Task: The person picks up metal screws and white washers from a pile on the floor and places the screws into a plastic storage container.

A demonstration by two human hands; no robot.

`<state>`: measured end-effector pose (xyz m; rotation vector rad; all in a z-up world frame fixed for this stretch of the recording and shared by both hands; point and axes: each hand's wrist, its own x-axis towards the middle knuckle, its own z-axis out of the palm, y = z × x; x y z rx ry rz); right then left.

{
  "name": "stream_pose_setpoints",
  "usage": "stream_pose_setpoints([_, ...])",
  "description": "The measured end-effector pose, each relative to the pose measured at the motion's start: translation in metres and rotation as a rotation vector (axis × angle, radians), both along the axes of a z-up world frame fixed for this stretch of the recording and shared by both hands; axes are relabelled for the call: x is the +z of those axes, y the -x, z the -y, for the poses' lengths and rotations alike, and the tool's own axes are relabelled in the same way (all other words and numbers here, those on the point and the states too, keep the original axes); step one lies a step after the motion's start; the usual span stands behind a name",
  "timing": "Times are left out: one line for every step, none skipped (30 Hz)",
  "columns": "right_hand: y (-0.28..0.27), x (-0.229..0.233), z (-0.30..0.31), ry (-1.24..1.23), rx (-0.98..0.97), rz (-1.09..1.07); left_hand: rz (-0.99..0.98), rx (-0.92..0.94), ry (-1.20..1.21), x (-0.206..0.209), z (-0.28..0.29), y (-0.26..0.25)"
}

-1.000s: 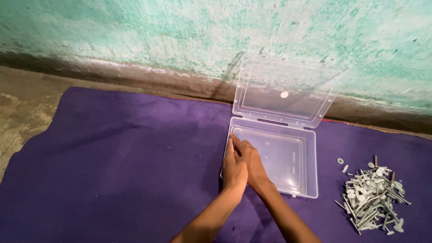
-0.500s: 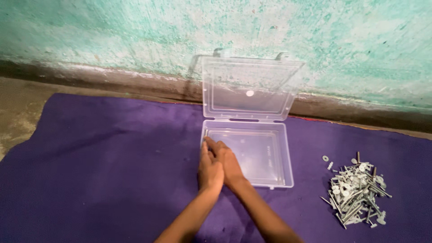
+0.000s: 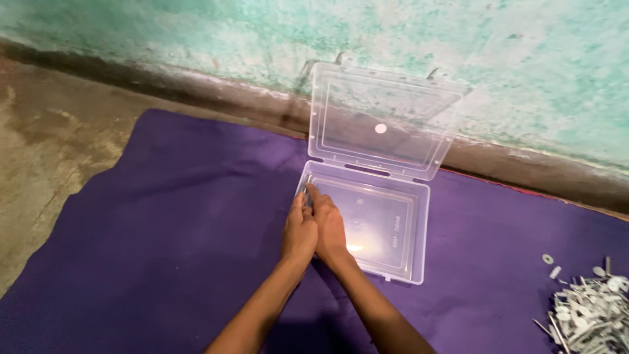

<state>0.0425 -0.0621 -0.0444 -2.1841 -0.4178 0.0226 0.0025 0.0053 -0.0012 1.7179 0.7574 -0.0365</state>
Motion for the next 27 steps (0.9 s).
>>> stream_pose_setpoints([-0.002, 0.0, -0.002, 0.007, 0.004, -0.008, 0.021, 0.003, -0.006, -0.002, -0.003, -0.001])
stream_pose_setpoints([-0.003, -0.001, -0.004, 0.015, 0.008, -0.016, 0.042, 0.005, -0.011, -0.004, -0.005, -0.002])
stream_pose_setpoints([-0.005, -0.001, -0.005, 0.023, 0.007, -0.022, 0.064, 0.002, -0.016, -0.006, -0.006, -0.004])
stream_pose_setpoints([-0.006, -0.002, -0.006, -0.003, 0.002, -0.012, 0.031, 0.003, -0.033, -0.008, -0.007, -0.005])
stream_pose_setpoints([-0.005, -0.004, -0.005, -0.026, -0.006, -0.005, -0.007, 0.003, -0.048, -0.01, -0.007, -0.005])
stream_pose_setpoints([-0.005, -0.005, -0.004, -0.05, -0.013, 0.002, -0.044, 0.002, -0.063, -0.012, -0.007, -0.005])
stream_pose_setpoints([-0.007, -0.005, -0.003, -0.113, -0.018, -0.064, 0.007, 0.038, -0.068, -0.013, -0.001, -0.007])
stream_pose_setpoints([-0.006, -0.003, -0.001, -0.176, -0.023, -0.131, 0.058, 0.074, -0.073, -0.013, 0.008, -0.007])
stream_pose_setpoints([-0.008, -0.001, 0.003, -0.237, -0.027, -0.192, 0.114, 0.108, -0.075, -0.011, 0.016, -0.014])
stream_pose_setpoints([-0.011, 0.003, 0.006, -0.312, -0.024, -0.202, 0.114, 0.136, -0.144, -0.005, 0.025, -0.021])
stream_pose_setpoints([-0.008, 0.007, 0.011, -0.383, -0.025, -0.223, 0.104, 0.161, -0.21, 0.001, 0.037, -0.02])
stream_pose_setpoints([-0.007, 0.013, 0.015, -0.455, -0.026, -0.243, 0.095, 0.185, -0.276, 0.009, 0.049, -0.018])
stream_pose_setpoints([-0.008, 0.02, 0.019, -0.525, -0.039, -0.215, 0.18, 0.197, -0.253, 0.018, 0.058, -0.018])
stream_pose_setpoints([-0.006, 0.029, 0.023, -0.595, -0.052, -0.187, 0.264, 0.208, -0.229, 0.029, 0.066, -0.019])
stream_pose_setpoints([-0.003, 0.039, 0.028, -0.666, -0.066, -0.161, 0.346, 0.219, -0.205, 0.04, 0.074, -0.018])
stream_pose_setpoints([-0.003, 0.05, 0.035, -0.655, -0.1, -0.137, 0.358, 0.184, -0.2, 0.05, 0.083, -0.017])
stream_pose_setpoints([-0.004, 0.061, 0.046, -0.643, -0.138, -0.11, 0.371, 0.144, -0.194, 0.06, 0.092, -0.016])
stream_pose_setpoints([-0.003, 0.072, 0.059, -0.631, -0.176, -0.083, 0.385, 0.104, -0.187, 0.067, 0.103, -0.015])
stream_pose_setpoints([0.0, 0.082, 0.072, -0.6, -0.247, -0.045, 0.497, 0.056, -0.193, 0.073, 0.115, -0.011])
stream_pose_setpoints([0.004, 0.092, 0.087, -0.569, -0.317, -0.007, 0.61, 0.009, -0.197, 0.077, 0.128, -0.005])
stream_pose_setpoints([0.005, 0.1, 0.101, -0.538, -0.391, 0.036, 0.729, -0.042, -0.199, 0.079, 0.142, 0.0])
stream_pose_setpoints([0.008, 0.107, 0.118, -0.526, -0.399, 0.141, 0.8, -0.071, -0.232, 0.079, 0.16, 0.001])
stream_pose_setpoints([0.017, 0.112, 0.136, -0.508, -0.413, 0.242, 0.868, -0.105, -0.261, 0.078, 0.18, 0.002])
stream_pose_setpoints([0.027, 0.114, 0.155, -0.488, -0.426, 0.343, 0.937, -0.139, -0.288, 0.074, 0.2, 0.006])
stream_pose_setpoints([0.039, 0.115, 0.177, -0.416, -0.478, 0.336, 0.916, -0.237, -0.339, 0.07, 0.223, 0.014])
stream_pose_setpoints([0.053, 0.113, 0.202, -0.344, -0.529, 0.328, 0.896, -0.334, -0.39, 0.064, 0.246, 0.023])
stream_pose_setpoints([0.063, 0.109, 0.228, -0.275, -0.583, 0.326, 0.886, -0.433, -0.443, 0.057, 0.269, 0.029])
